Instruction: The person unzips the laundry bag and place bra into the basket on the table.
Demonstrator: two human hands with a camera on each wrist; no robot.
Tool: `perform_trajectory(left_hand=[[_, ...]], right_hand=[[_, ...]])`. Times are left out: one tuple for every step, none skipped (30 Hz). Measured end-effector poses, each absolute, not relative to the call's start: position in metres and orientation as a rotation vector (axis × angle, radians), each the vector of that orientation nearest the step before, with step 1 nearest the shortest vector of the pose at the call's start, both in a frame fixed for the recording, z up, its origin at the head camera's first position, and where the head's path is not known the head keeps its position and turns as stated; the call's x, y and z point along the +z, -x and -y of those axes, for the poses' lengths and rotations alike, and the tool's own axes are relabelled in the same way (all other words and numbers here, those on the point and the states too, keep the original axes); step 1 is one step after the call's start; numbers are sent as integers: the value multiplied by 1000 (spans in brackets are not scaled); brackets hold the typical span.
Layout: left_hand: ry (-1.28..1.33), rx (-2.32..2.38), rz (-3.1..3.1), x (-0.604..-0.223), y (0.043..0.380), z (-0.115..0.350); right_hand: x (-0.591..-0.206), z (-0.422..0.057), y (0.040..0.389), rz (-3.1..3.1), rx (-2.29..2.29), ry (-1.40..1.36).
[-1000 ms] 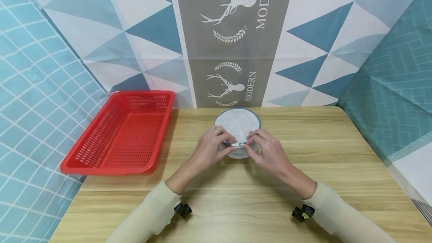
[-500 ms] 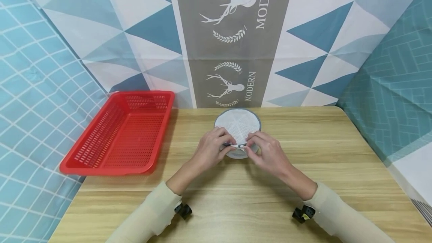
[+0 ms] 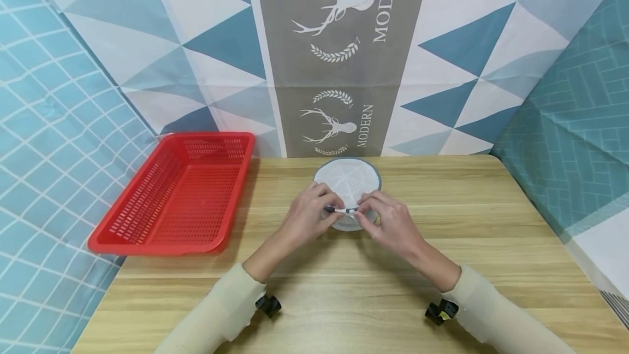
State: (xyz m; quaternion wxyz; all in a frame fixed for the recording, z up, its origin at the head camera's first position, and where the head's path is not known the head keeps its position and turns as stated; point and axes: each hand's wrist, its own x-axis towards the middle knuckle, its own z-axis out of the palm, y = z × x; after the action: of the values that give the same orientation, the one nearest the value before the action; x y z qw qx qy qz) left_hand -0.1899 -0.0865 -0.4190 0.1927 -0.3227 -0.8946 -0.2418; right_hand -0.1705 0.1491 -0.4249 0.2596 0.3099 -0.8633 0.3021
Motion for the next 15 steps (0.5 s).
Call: perform_trajectory(left_hand=[[905,-681,2516,-419,190,86],[905,-682,2520,-419,190,85],[904,-681,2523,-418,190,84],[903,-683,2524,-418,189,84],[904,-679,2521,-418,189,83],[905,-676,2517,-418,189,83],[908,-671,2510,-418,189,83],[910,-666,2508,-418,189,83],[913,-660,2503,-418,189,83],[916,-654,2498,-418,189,83],[919,-648,2493,-418,189,83],[922,-644,2491,-418,189,83],[923,-641,2488,-418,188,83],[922,-635,2486,-419,188,83],[923,-634,2483,-419,187,84]], right_hand=[[-425,-149,170,2340,818,-834],[-425,-149,170,2341,819,-831],[-425,-150,170,2342,819,-828],[-425,-150,170,2344,820,-827],[-425,-150,170,2345,821,-827],[-425,-150,170,2345,822,-827],[-426,-151,170,2345,821,-827],[-426,-151,170,2344,821,-827],[-426,-151,170,2342,819,-830],[-427,-152,171,2338,817,-833],[-427,-152,171,2333,815,-838],[-428,-153,172,2328,814,-844],[-428,-153,172,2323,813,-852],[-429,-153,172,2319,815,-859],[-429,-153,172,2316,817,-867]])
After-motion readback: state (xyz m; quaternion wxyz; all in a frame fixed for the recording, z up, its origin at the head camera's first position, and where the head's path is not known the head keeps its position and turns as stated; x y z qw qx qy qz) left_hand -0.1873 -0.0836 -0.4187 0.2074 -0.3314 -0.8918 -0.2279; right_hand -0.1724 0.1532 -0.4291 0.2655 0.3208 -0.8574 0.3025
